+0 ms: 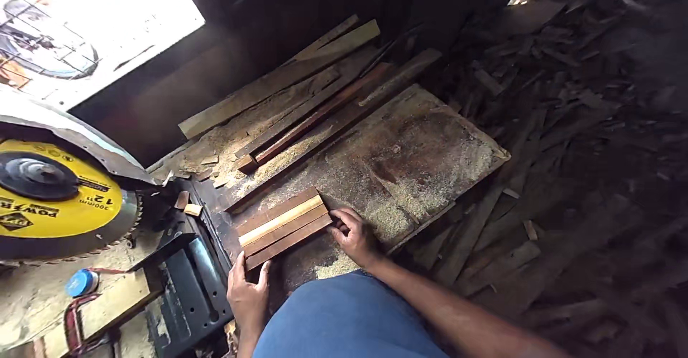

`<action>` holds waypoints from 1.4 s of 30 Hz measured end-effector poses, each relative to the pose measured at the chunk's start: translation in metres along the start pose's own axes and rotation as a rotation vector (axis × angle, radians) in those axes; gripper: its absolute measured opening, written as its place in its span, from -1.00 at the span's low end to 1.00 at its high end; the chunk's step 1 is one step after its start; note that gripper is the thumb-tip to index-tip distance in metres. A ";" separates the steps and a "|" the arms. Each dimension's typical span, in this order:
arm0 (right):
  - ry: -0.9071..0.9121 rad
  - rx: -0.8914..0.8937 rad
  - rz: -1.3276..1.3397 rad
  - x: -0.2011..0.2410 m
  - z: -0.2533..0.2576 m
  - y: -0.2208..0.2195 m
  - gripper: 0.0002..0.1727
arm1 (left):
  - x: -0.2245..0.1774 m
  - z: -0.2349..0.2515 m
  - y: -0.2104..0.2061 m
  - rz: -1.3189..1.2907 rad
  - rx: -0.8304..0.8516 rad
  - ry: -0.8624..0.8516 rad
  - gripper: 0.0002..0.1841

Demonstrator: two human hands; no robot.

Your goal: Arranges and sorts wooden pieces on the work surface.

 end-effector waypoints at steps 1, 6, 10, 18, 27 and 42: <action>0.007 0.003 -0.003 -0.001 0.001 0.000 -0.56 | -0.001 0.000 0.000 0.003 0.001 0.006 -0.28; 0.043 -0.034 0.009 0.001 0.002 0.002 -0.61 | -0.003 0.003 0.001 -0.004 -0.003 0.024 -0.26; 0.052 -0.047 0.018 0.002 0.002 0.002 -0.61 | -0.004 0.005 0.002 -0.013 -0.005 0.017 -0.25; 0.101 -0.083 0.035 0.003 0.001 0.001 -0.62 | 0.001 0.005 0.002 -0.028 0.017 0.003 -0.22; 0.093 -0.066 0.035 0.003 0.000 0.002 -0.61 | -0.009 0.008 0.005 0.123 0.009 -0.070 0.01; 0.039 0.136 -0.012 0.008 0.018 -0.004 -0.31 | -0.073 0.026 -0.040 0.520 0.223 -0.334 -0.14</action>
Point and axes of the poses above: each hand's wrist, its own z-axis towards the middle knuckle, its own y-axis out of the back of the hand, x = y × z, the point moved 8 cm from there along z, towards the middle knuckle, and after that the axes turned 9 degrees about x, right-handed, at the moved point
